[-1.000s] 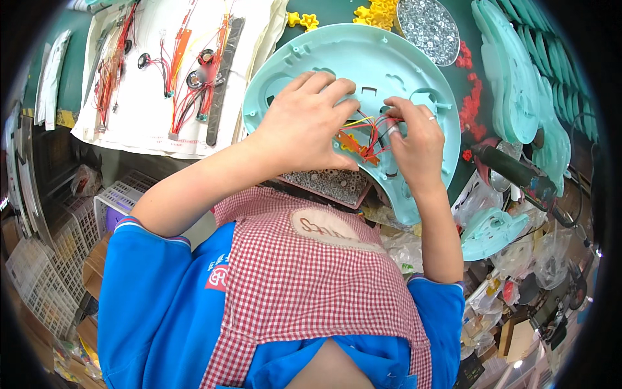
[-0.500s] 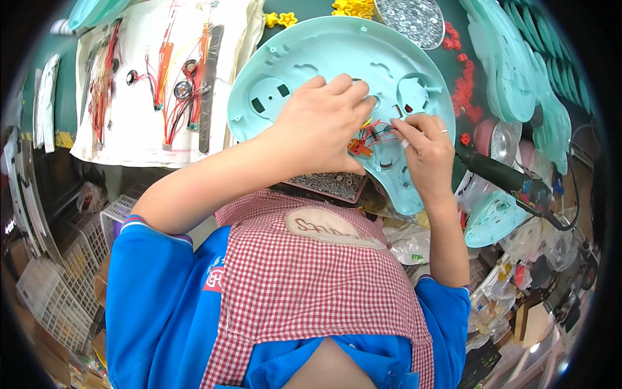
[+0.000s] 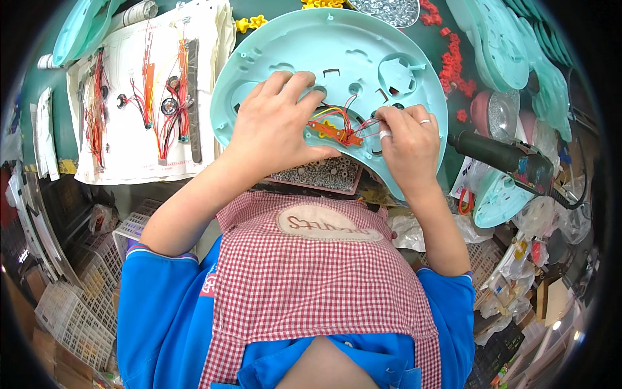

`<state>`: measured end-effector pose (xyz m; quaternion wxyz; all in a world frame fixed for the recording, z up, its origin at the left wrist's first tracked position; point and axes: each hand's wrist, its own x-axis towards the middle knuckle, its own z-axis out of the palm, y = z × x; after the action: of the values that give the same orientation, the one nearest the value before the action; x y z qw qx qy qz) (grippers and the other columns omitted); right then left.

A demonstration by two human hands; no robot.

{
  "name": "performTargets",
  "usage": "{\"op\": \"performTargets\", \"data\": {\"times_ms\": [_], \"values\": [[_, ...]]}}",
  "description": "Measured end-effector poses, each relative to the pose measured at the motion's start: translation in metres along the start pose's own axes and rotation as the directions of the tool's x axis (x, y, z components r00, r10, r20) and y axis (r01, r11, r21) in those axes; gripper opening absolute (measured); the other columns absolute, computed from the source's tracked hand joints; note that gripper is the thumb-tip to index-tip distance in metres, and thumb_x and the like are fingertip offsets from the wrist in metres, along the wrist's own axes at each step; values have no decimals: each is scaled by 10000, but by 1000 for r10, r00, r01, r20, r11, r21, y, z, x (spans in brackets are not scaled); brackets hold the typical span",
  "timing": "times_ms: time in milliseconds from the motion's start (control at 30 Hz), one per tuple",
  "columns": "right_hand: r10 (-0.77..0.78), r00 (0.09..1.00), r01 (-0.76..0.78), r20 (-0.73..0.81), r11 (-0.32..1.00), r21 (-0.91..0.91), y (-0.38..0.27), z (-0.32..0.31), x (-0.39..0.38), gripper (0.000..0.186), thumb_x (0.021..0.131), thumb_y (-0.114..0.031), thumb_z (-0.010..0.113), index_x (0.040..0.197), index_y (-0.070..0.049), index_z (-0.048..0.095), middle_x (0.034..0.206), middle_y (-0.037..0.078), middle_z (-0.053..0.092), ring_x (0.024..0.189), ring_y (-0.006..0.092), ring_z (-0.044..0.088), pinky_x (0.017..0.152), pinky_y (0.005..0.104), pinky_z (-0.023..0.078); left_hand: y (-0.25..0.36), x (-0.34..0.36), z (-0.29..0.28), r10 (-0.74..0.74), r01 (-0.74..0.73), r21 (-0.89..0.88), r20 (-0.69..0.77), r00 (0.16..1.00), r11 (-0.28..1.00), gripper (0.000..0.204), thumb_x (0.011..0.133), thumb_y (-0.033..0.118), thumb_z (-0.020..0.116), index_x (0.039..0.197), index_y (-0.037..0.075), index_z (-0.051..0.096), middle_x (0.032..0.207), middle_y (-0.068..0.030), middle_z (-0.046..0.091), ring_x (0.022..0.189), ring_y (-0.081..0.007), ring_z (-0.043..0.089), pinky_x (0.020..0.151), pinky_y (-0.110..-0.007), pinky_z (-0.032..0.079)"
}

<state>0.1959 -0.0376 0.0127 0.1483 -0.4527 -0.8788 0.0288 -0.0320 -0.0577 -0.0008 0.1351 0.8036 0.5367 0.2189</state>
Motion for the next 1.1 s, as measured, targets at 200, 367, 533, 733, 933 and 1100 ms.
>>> {"op": "performTargets", "data": {"times_ms": [200,367,533,733,933,1100], "values": [[-15,999,14,44,1000,11,4,4,3,221,694,-6,632,886,-110,591,674,32,605,738,222,570,694,359,420,0,0,0,7,-7,-7,-9,1000,1000,639,554,494,822,1002,63,672,1148,-69,579,1069,-267,548,866,-382,481],[122,937,-231,326,919,319,16,-16,18,301,754,1,694,1047,-52,650,872,57,711,734,208,633,718,342,491,7,-3,-5,-19,20,60,-15,1000,998,654,577,496,811,1028,44,668,1193,-82,574,1089,-275,548,883,-400,475],[505,808,-397,-305,848,352,90,-43,61,240,853,-112,677,1074,-18,676,1039,126,684,893,227,659,804,351,517,-38,-82,-13,218,-196,219,-82,973,956,346,793,277,718,1076,80,685,1169,-104,672,1129,-257,622,1018,-405,452],[305,861,-405,-406,895,-187,185,-33,49,367,879,-93,598,1243,-49,610,1282,161,587,1187,351,518,1015,430,390,-59,-42,-77,379,-255,367,-319,869,894,163,815,112,664,972,72,685,1006,-72,723,857,-201,701,770,-320,557],[400,865,-460,-302,873,-160,186,-33,62,342,891,-125,584,1223,-46,611,1268,123,601,1190,330,514,1006,422,401,-220,23,-180,-33,656,504,-779,626,562,126,865,220,636,938,155,717,671,-116,648,609,-314,638,557,-429,499],[477,829,-534,-292,831,-159,205,-28,56,365,873,-118,571,1230,-50,608,1188,139,630,1099,352,560,948,423,437,-254,47,-189,-546,836,340,-639,542,431,322,912,364,583,1123,144,685,991,-156,707,954,-334,677,822,-408,540]]}}
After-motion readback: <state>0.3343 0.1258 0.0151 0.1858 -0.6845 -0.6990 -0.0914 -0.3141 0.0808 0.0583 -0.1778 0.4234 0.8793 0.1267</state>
